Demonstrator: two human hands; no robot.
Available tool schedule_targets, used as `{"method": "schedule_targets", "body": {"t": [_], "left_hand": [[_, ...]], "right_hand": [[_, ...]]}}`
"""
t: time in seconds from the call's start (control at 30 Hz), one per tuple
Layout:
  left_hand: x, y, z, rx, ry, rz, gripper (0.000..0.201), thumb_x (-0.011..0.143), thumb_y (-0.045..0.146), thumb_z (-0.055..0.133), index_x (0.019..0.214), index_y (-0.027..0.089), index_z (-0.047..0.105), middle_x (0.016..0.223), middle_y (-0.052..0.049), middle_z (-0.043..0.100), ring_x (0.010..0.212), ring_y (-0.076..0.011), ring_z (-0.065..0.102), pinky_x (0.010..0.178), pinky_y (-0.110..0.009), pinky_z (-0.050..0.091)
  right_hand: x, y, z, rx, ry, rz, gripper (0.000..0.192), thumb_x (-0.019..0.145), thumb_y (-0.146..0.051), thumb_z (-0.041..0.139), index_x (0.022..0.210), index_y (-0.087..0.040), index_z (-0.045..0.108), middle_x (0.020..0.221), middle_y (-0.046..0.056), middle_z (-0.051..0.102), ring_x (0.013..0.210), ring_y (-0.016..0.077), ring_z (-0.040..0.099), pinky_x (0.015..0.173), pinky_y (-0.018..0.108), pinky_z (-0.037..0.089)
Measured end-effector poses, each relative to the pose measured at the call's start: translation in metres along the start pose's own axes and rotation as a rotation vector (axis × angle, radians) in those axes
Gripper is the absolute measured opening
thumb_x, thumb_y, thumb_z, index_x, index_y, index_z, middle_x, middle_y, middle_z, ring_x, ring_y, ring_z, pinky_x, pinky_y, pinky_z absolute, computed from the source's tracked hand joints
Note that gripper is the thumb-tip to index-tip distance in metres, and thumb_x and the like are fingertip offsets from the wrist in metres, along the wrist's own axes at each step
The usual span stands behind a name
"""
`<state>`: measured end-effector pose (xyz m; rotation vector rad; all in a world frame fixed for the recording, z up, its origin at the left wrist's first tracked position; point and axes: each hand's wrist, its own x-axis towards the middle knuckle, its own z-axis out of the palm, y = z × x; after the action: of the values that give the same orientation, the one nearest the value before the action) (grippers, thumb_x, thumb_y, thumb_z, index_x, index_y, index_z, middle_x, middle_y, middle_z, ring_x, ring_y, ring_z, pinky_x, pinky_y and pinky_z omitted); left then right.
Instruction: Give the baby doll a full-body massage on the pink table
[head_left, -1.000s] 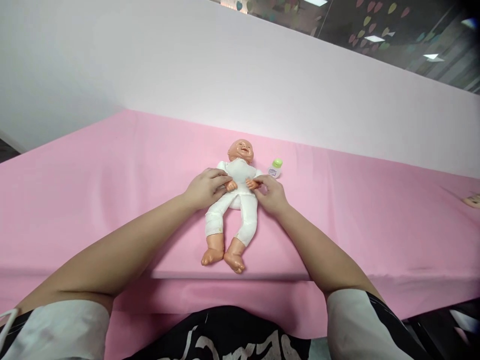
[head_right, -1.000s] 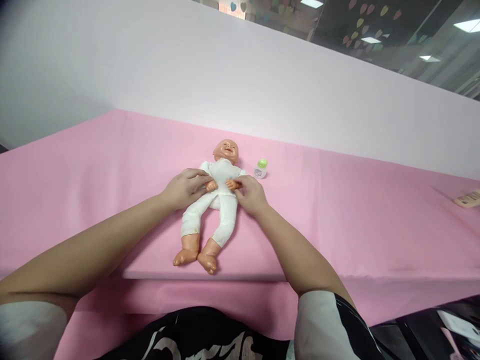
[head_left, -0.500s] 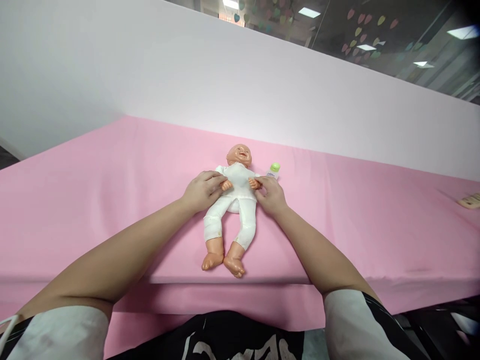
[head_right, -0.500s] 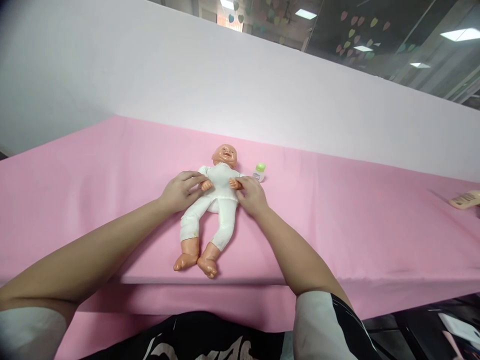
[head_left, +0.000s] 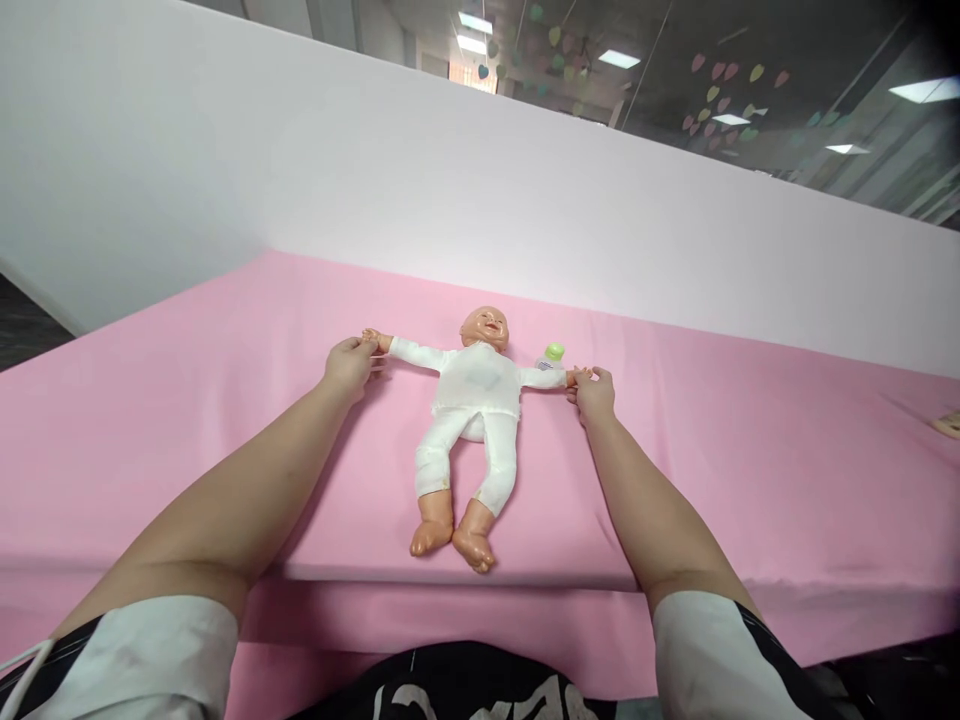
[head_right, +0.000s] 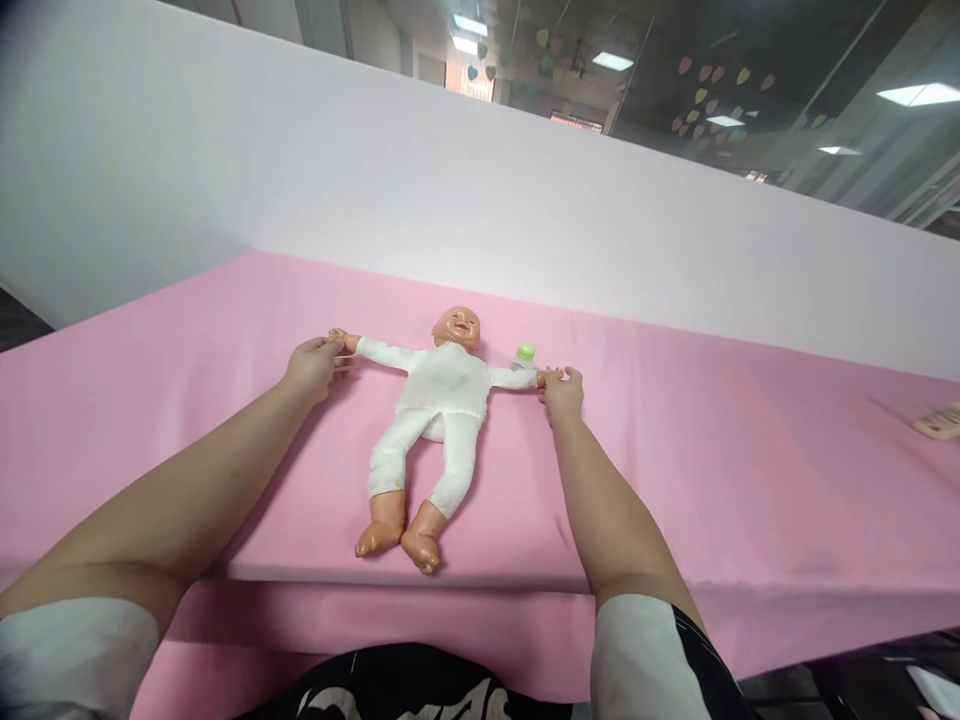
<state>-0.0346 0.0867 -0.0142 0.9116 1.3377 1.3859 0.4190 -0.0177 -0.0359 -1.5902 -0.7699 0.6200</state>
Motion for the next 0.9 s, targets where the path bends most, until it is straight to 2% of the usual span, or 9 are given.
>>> {"method": "schedule_targets", "body": {"t": [0.1,0.2,0.37,0.47,0.6,0.7,0.77,0.83,0.9], "left_hand": [[-0.002,0.002,0.0,0.003,-0.014,0.01,0.016,0.087,0.025,0.078,0.089,0.019,0.063,0.08,-0.006,0.069,0.066,-0.0188,0.068,0.059,-0.034,0.063],[-0.001,0.001,-0.001,-0.005,-0.018,0.005,0.019,0.087,0.026,0.08,0.088,0.019,0.063,0.081,-0.007,0.07,0.065,-0.0183,0.068,0.061,-0.035,0.065],[0.003,0.0,0.0,-0.032,-0.015,0.057,0.02,0.088,0.027,0.082,0.087,0.017,0.064,0.084,-0.006,0.07,0.073,-0.0159,0.072,0.071,-0.031,0.065],[-0.009,0.003,0.005,0.001,-0.054,0.244,0.016,0.091,0.029,0.078,0.099,0.018,0.069,0.101,-0.006,0.074,0.088,-0.0155,0.075,0.083,-0.031,0.066],[-0.052,0.004,0.018,0.204,-0.216,0.591,0.028,0.098,0.034,0.069,0.124,0.024,0.072,0.12,-0.007,0.077,0.109,-0.0227,0.075,0.097,-0.041,0.065],[-0.086,0.002,0.029,0.482,-0.439,0.823,0.028,0.098,0.036,0.068,0.122,0.027,0.078,0.123,-0.009,0.078,0.117,-0.0282,0.073,0.107,-0.046,0.061],[-0.098,0.001,0.035,0.638,-0.604,0.961,0.028,0.094,0.034,0.069,0.119,0.028,0.082,0.125,-0.01,0.078,0.12,-0.0314,0.072,0.112,-0.05,0.057],[-0.1,-0.002,0.037,0.724,-0.682,1.038,0.029,0.093,0.032,0.069,0.116,0.03,0.085,0.126,-0.01,0.078,0.12,-0.0324,0.071,0.114,-0.052,0.056],[-0.096,-0.005,0.038,0.744,-0.679,1.059,0.028,0.093,0.032,0.069,0.116,0.031,0.086,0.125,-0.009,0.078,0.119,-0.0319,0.072,0.113,-0.052,0.056]], "right_hand": [[-0.001,-0.001,0.002,0.032,0.066,0.033,0.065,0.091,-0.037,0.078,0.146,-0.025,0.046,0.1,0.003,0.075,0.064,0.015,0.073,0.054,0.026,0.063],[-0.002,-0.001,0.002,0.049,0.074,0.042,0.063,0.09,-0.035,0.079,0.144,-0.026,0.048,0.108,0.005,0.076,0.07,0.0154,0.076,0.059,0.027,0.067],[-0.007,-0.005,0.002,0.12,0.076,0.017,0.069,0.095,-0.038,0.075,0.152,-0.029,0.037,0.129,0.009,0.074,0.088,0.0164,0.081,0.072,0.03,0.071],[-0.025,-0.017,0.007,0.152,0.079,-0.2,0.07,0.094,-0.043,0.076,0.152,-0.031,0.04,0.142,0.012,0.07,0.104,0.0193,0.081,0.082,0.034,0.071],[-0.066,-0.03,0.023,0.009,-0.009,-0.582,0.063,0.095,-0.041,0.074,0.152,-0.028,0.052,0.143,0.013,0.07,0.123,0.0241,0.076,0.097,0.038,0.068],[-0.094,-0.033,0.036,-0.209,-0.2,-0.821,0.041,0.098,-0.033,0.068,0.139,-0.028,0.069,0.134,0.01,0.077,0.122,0.0258,0.076,0.108,0.045,0.066],[-0.105,-0.033,0.042,-0.369,-0.363,-0.987,0.032,0.099,-0.025,0.065,0.128,-0.03,0.077,0.128,0.006,0.081,0.123,0.0266,0.076,0.115,0.049,0.062],[-0.109,-0.033,0.045,-0.488,-0.456,-1.111,0.032,0.1,-0.019,0.063,0.124,-0.032,0.081,0.128,0.005,0.083,0.127,0.0269,0.075,0.117,0.05,0.061],[-0.107,-0.033,0.046,-0.541,-0.465,-1.174,0.033,0.102,-0.019,0.062,0.125,-0.033,0.082,0.13,0.004,0.083,0.129,0.0264,0.075,0.116,0.05,0.062]]}}
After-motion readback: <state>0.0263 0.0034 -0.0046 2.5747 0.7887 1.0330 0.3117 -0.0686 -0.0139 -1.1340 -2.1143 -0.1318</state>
